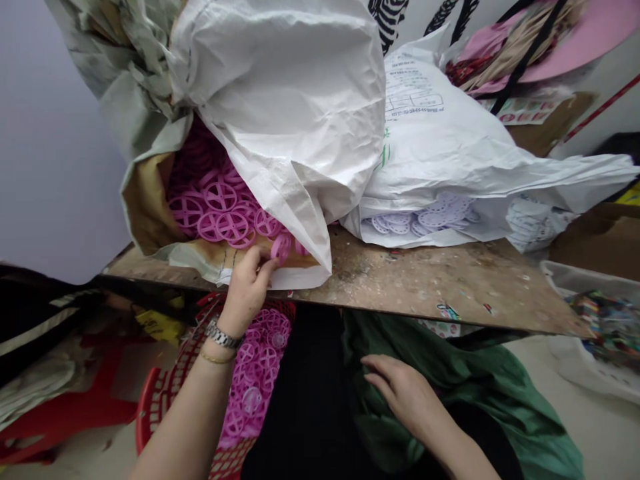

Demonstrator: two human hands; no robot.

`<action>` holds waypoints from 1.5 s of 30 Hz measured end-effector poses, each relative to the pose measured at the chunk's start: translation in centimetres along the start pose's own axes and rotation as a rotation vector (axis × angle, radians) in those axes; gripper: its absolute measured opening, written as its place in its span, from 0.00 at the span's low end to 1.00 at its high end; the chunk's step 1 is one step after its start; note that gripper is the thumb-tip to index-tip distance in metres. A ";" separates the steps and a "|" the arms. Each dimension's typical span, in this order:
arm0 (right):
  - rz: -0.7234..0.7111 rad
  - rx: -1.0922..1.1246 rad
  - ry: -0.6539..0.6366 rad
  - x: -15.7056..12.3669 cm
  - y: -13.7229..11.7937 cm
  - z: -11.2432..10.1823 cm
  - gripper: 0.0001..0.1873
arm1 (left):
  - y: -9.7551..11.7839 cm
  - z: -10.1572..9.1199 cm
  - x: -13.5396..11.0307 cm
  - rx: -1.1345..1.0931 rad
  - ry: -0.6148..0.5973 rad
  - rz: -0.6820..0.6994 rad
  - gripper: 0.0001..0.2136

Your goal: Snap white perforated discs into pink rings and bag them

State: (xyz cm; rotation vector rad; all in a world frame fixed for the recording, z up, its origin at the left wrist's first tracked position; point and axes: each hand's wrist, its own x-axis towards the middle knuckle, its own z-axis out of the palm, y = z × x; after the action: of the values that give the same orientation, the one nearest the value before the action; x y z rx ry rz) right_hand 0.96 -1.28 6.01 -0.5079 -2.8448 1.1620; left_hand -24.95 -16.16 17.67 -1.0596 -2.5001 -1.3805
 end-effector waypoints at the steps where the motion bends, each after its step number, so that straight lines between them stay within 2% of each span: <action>1: -0.019 0.024 0.009 0.1 -0.3 -0.1 0.15 | -0.1 0.2 -0.3 -0.144 0.007 -0.091 0.06; 4: -0.036 0.132 0.044 0.3 -1.2 -0.3 0.14 | 0.1 0.7 -1.3 -0.574 0.019 -0.289 0.10; 7: -0.011 0.307 0.102 0.5 -2.2 -1.0 0.14 | 0.8 1.1 -2.6 -0.814 -0.026 -0.419 0.14; 11: 0.044 0.597 0.178 1.3 -4.0 -2.6 0.18 | 1.8 1.9 -4.5 -0.909 -0.125 -0.521 0.16; 13: 0.076 0.730 0.210 2.0 -4.9 -3.5 0.19 | 2.1 2.6 -5.5 -0.931 -0.215 -0.548 0.15; 17: 0.033 0.875 0.259 3.4 -6.2 -4.7 0.19 | 2.7 3.9 -6.7 -0.924 -0.404 -0.526 0.12; 20: -0.024 0.904 0.277 3.9 -6.4 -5.2 0.13 | 3.3 4.8 -7.1 -0.903 -0.480 -0.483 0.10; 23: -0.102 0.765 0.364 3.8 -6.0 -5.7 0.05 | 3.9 5.4 -7.3 -0.962 -0.498 -0.500 0.09; 26: -0.324 0.475 0.447 3.3 -5.2 -6.4 0.05 | 4.3 6.0 -7.5 -1.087 -0.535 -0.589 0.12; 29: -0.542 0.281 0.430 3.1 -4.5 -7.2 0.09 | 4.3 6.5 -7.6 -1.196 -0.693 -0.702 0.19; 32: -0.636 0.121 0.412 3.3 -4.0 -7.8 0.09 | 4.2 6.9 -7.4 -1.258 -0.820 -0.775 0.22; 36: -0.694 -0.089 0.398 3.6 -3.7 -8.4 0.12 | 4.3 7.6 -6.9 -1.207 -0.767 -0.753 0.19; 40: -0.678 -0.173 0.412 4.3 -3.2 -9.4 0.20 | 4.5 8.4 -6.4 -1.095 -0.640 -0.740 0.13; 43: -0.514 -0.187 0.581 6.2 -1.6 -11.5 0.19 | 4.7 8.7 -6.2 -1.031 -0.556 -0.722 0.14; 45: -0.378 -0.282 0.715 8.0 0.1 -13.6 0.17 | 4.8 8.9 -6.2 -1.010 -0.539 -0.711 0.16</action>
State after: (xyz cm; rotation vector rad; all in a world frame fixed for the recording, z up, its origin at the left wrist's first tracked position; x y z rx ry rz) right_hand -4.60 10.47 14.97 -0.2865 -2.3214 0.3983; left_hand -15.23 -10.85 13.44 -0.6462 -2.6187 -3.1416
